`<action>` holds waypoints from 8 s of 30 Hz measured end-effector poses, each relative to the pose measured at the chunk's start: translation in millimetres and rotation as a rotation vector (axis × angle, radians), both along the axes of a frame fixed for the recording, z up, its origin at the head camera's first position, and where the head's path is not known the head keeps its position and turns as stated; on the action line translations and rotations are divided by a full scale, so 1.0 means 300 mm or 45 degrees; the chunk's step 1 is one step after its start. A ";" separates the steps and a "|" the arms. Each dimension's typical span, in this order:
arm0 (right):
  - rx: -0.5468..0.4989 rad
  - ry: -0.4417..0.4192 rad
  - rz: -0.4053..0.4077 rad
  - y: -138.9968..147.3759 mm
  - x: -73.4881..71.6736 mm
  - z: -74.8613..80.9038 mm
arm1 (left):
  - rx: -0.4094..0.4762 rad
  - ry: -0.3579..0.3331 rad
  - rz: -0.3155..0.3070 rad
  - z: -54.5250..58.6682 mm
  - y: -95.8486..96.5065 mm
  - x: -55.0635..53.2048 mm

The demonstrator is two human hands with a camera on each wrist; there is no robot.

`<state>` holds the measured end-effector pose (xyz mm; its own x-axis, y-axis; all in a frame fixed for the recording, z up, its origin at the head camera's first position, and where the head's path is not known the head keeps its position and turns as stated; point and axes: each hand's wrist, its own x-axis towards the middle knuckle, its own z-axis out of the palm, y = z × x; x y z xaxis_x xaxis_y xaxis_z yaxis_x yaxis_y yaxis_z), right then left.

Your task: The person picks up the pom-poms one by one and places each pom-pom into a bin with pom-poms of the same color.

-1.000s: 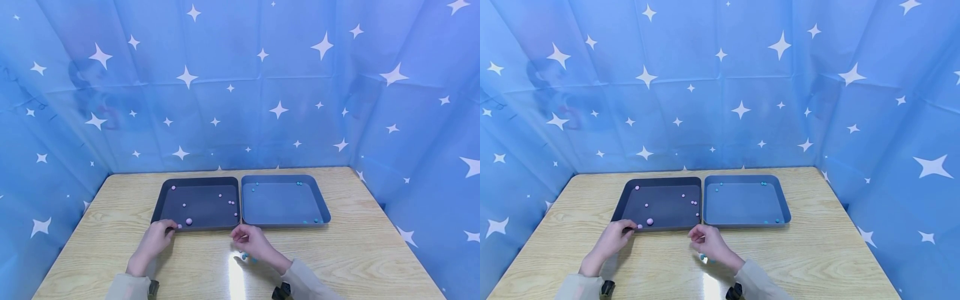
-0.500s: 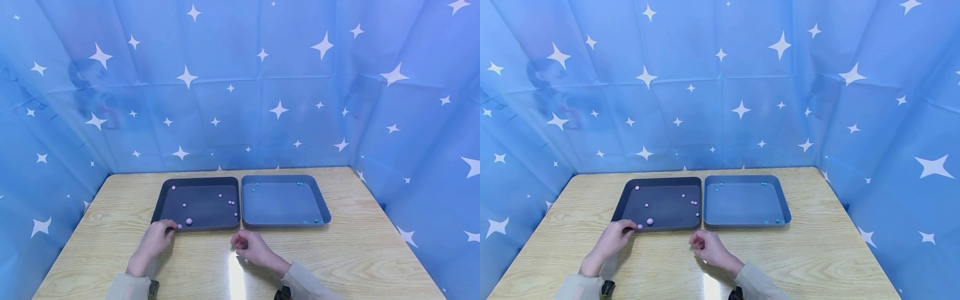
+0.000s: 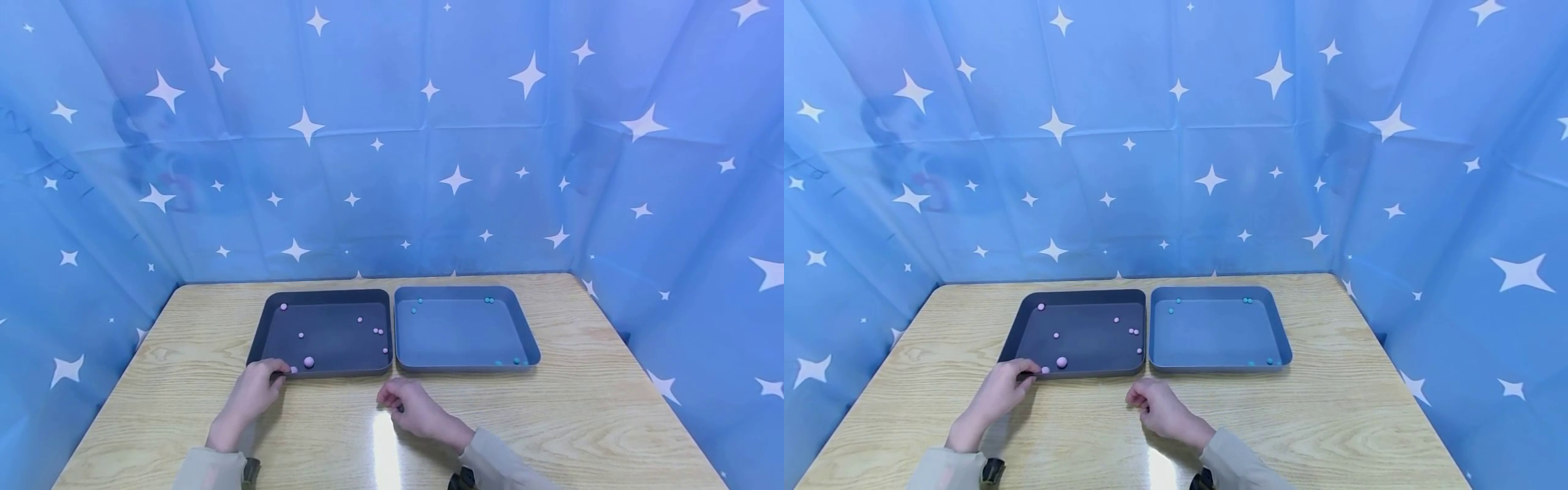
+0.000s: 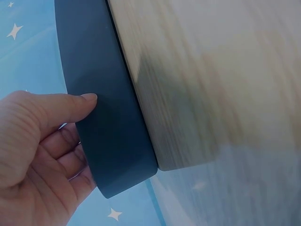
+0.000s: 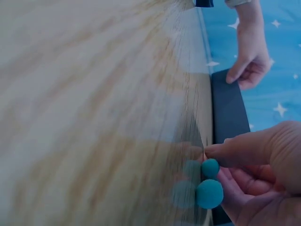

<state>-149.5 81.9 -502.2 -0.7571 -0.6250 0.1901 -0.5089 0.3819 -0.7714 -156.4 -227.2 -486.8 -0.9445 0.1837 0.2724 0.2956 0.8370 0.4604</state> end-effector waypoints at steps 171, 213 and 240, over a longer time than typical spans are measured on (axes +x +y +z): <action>-0.527 -0.191 -0.502 0.005 -0.229 0.225 | 0.407 0.541 -0.380 0.030 0.222 0.004; -0.249 0.175 -0.571 0.405 -0.071 0.160 | 0.519 0.073 -0.832 0.002 0.513 0.088; -0.025 0.460 -0.520 0.532 -0.089 0.073 | 0.363 -0.330 -0.788 -0.024 0.601 0.040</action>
